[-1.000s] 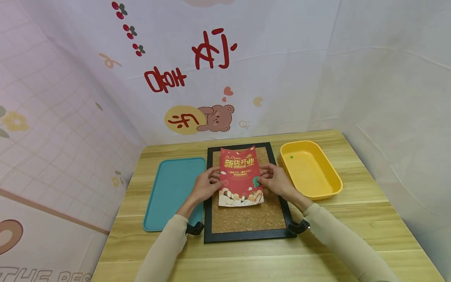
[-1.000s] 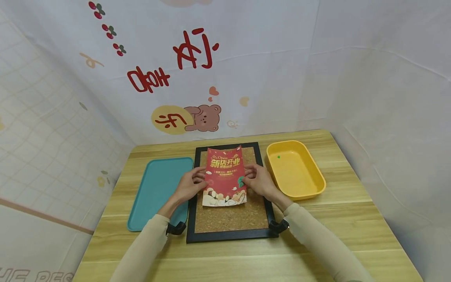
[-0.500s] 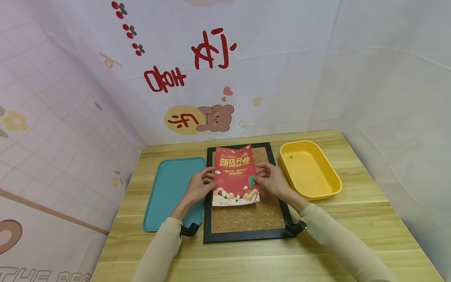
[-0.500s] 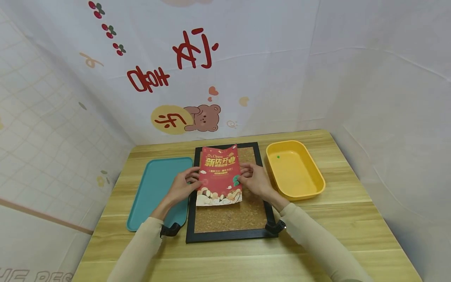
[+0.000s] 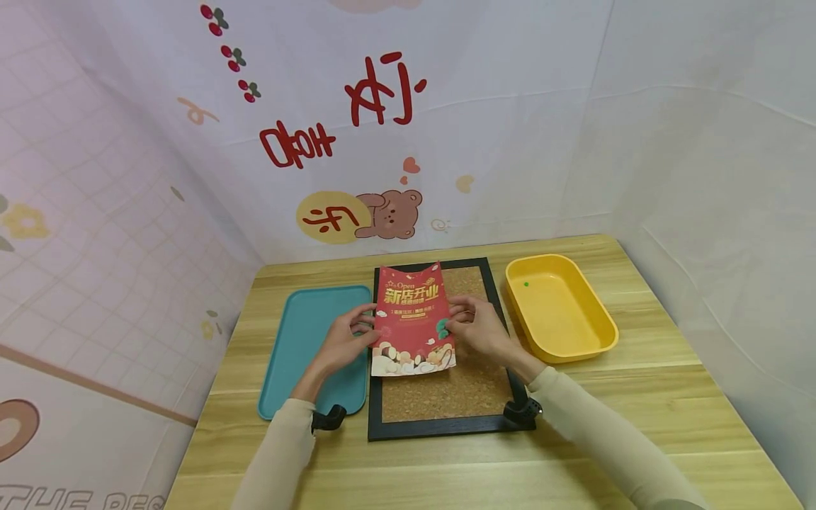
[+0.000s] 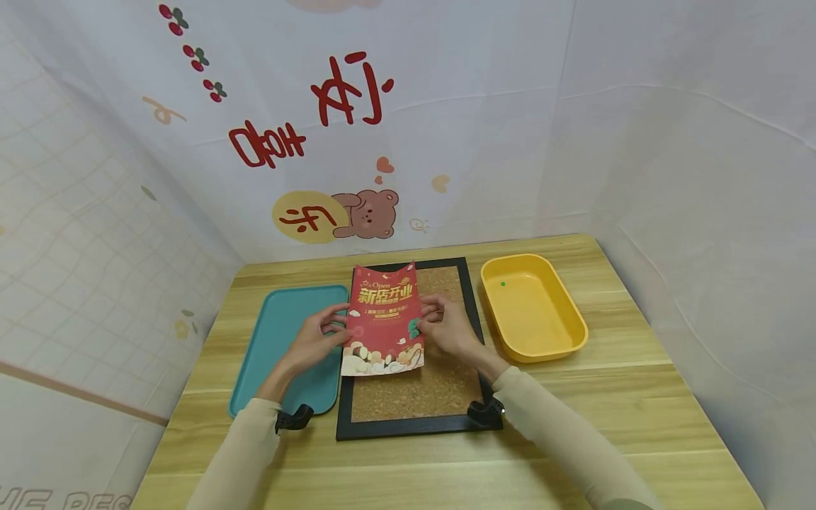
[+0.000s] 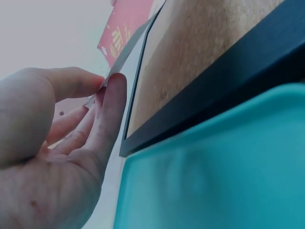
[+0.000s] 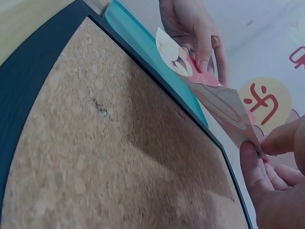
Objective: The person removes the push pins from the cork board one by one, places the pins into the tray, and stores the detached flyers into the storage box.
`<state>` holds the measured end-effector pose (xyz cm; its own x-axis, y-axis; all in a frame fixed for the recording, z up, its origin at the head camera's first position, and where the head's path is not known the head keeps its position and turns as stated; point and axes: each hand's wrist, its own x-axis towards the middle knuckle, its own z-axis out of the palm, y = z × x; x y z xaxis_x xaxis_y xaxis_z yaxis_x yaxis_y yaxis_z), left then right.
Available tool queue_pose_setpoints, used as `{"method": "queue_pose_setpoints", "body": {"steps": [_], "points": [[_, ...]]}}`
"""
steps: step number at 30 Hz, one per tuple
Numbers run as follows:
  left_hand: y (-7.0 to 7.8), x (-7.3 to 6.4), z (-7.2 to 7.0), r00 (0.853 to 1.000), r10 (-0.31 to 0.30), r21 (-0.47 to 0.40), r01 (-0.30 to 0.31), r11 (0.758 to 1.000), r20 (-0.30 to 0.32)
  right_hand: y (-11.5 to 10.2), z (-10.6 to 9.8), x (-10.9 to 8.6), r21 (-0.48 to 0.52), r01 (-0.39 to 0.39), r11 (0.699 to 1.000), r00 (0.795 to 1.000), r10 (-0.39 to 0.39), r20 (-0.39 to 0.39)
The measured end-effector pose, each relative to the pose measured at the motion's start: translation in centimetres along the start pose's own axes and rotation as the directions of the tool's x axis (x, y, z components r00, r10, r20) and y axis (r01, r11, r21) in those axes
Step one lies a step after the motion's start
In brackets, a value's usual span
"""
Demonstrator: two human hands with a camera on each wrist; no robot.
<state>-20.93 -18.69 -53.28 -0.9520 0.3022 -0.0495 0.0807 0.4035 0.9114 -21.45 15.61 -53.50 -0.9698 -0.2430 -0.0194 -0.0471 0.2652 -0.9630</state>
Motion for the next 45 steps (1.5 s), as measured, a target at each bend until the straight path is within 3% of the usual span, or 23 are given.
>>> {"method": "queue_pose_setpoints", "body": {"steps": [13,45], "points": [[-0.6,-1.3,-2.5,0.999,-0.039,-0.011,0.039,0.999,-0.007,-0.6,3.0,0.7,0.094,0.006,0.996,1.000,-0.007,0.017],[-3.5,-4.7,-9.0,0.988,-0.156,-0.034,0.156,0.987,0.011,-1.7,11.5,2.3,0.113,0.009,0.994,1.000,-0.012,0.027]]}}
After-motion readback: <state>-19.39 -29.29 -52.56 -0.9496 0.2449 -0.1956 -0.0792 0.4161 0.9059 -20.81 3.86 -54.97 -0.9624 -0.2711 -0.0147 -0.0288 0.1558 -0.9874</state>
